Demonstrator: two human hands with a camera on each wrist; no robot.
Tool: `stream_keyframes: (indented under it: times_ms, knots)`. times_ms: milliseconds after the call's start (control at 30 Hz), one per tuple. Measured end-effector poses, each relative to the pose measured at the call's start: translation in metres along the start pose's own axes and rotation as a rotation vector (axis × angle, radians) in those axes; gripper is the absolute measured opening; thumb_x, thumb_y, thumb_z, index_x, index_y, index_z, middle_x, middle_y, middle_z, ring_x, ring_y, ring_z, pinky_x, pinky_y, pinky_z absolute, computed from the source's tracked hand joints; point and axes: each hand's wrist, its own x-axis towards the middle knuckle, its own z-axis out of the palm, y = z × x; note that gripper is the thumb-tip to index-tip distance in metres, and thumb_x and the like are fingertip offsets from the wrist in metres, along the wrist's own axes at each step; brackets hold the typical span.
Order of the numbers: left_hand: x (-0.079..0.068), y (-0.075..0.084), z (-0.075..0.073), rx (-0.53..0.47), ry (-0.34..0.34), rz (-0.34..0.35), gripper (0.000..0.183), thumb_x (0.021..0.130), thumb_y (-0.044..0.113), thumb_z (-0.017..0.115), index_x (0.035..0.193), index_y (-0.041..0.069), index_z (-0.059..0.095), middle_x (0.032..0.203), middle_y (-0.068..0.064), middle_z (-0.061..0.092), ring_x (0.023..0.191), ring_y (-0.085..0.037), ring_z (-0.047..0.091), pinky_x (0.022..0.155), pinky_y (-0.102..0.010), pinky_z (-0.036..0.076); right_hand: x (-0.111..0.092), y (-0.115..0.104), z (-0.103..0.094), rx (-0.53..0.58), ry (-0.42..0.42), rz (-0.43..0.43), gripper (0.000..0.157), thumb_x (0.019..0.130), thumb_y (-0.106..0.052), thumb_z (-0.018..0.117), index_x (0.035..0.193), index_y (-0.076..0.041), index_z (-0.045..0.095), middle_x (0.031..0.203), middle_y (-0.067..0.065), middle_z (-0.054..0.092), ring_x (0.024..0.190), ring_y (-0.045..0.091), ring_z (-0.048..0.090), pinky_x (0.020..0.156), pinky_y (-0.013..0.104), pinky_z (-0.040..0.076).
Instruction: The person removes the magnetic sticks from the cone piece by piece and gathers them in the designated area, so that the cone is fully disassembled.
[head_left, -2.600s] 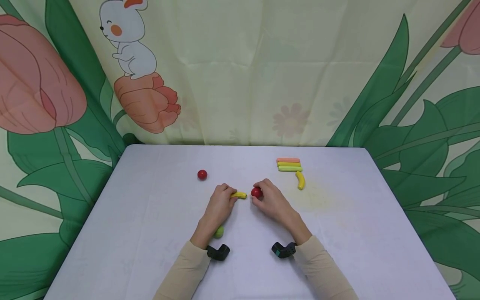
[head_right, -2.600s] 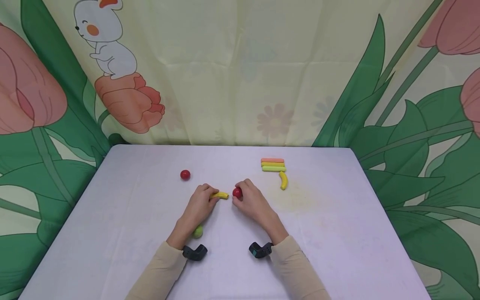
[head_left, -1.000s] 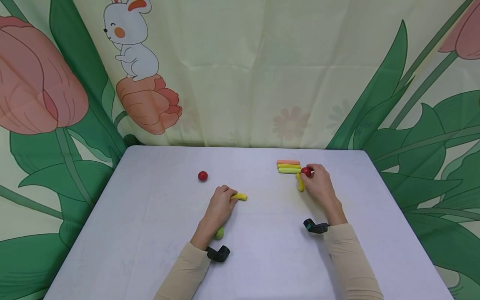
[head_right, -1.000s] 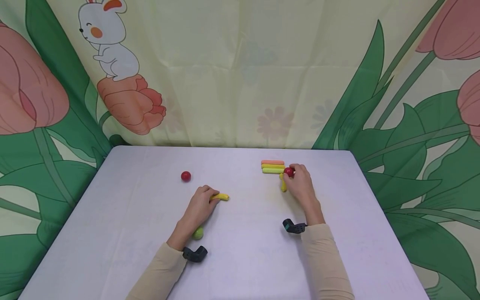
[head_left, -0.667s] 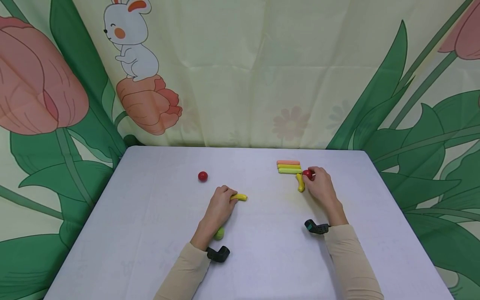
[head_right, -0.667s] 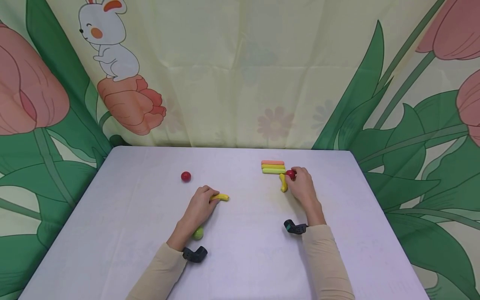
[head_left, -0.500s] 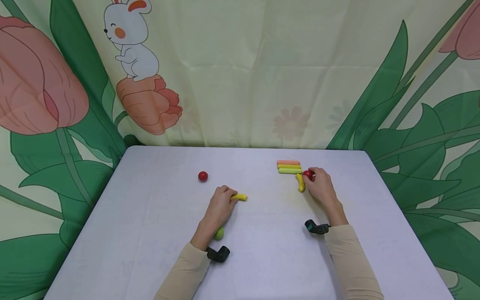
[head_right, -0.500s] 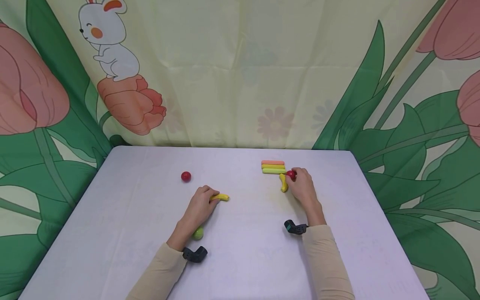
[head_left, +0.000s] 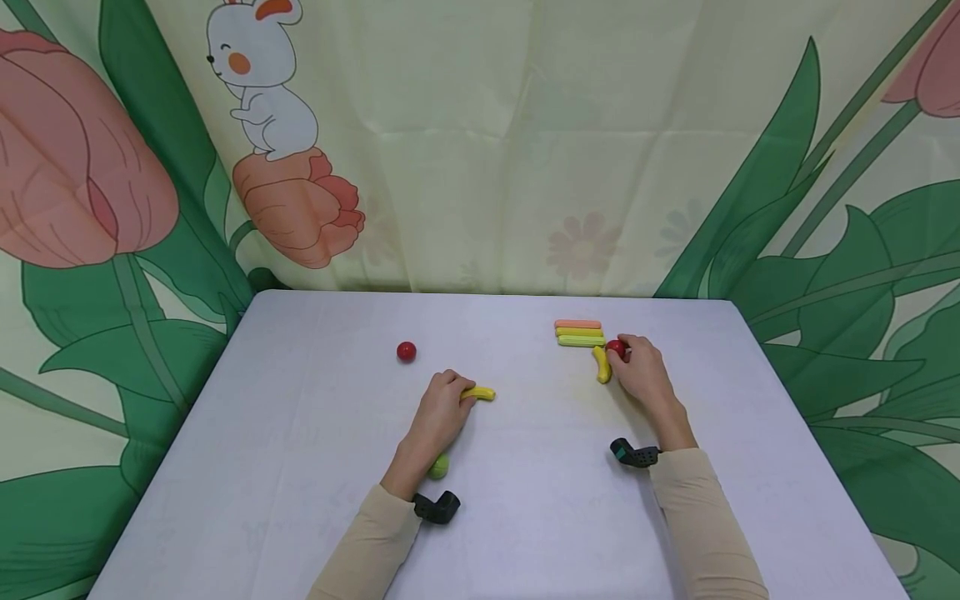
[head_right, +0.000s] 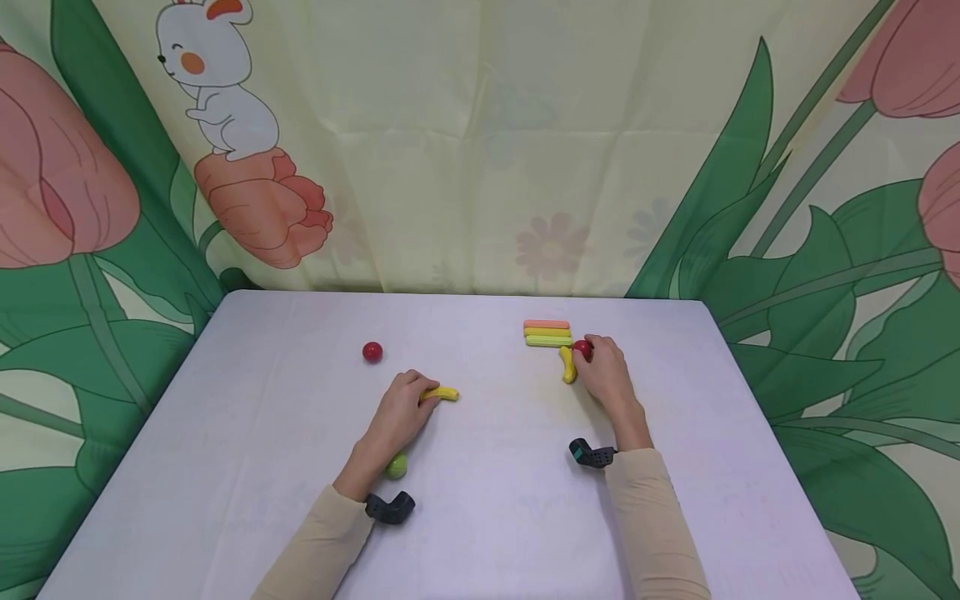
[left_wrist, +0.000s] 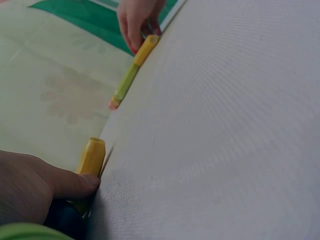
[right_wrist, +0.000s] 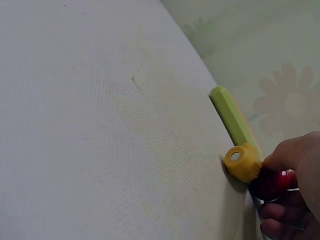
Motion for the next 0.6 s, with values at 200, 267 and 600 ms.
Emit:
stream_keyframes:
  times_ms: [200, 267, 600]
  knots:
    - [0.0007, -0.0006, 0.0012, 0.000, 0.003, 0.005, 0.024, 0.091, 0.014, 0.073, 0.115, 0.008, 0.074, 0.109, -0.005, 0.066, 0.101, -0.019, 0.058, 0.090, -0.032, 0.055, -0.0003, -0.0010, -0.0007, 0.011, -0.001, 0.016, 0.055, 0.101, -0.026, 0.053, 0.145, 0.005, 0.045, 0.130, 0.028, 0.053, 0.112, 0.037, 0.053, 0.099, 0.051, 0.052]
    - [0.0007, -0.0007, 0.0011, -0.001, 0.005, 0.009, 0.024, 0.091, 0.014, 0.074, 0.114, 0.008, 0.074, 0.109, -0.005, 0.066, 0.100, -0.019, 0.058, 0.090, -0.032, 0.055, -0.0007, -0.0014, -0.0011, 0.016, -0.003, 0.022, 0.055, 0.101, -0.026, 0.054, 0.145, 0.005, 0.044, 0.132, 0.028, 0.052, 0.112, 0.037, 0.053, 0.099, 0.051, 0.052]
    - [0.0000, -0.0002, 0.0004, 0.005, 0.000, 0.004, 0.025, 0.091, 0.015, 0.074, 0.115, 0.008, 0.074, 0.110, -0.005, 0.066, 0.101, -0.019, 0.058, 0.091, -0.032, 0.055, -0.0012, -0.0029, -0.0023, 0.030, -0.005, 0.032, 0.055, 0.100, -0.026, 0.054, 0.146, 0.004, 0.044, 0.135, 0.027, 0.050, 0.114, 0.037, 0.052, 0.100, 0.051, 0.053]
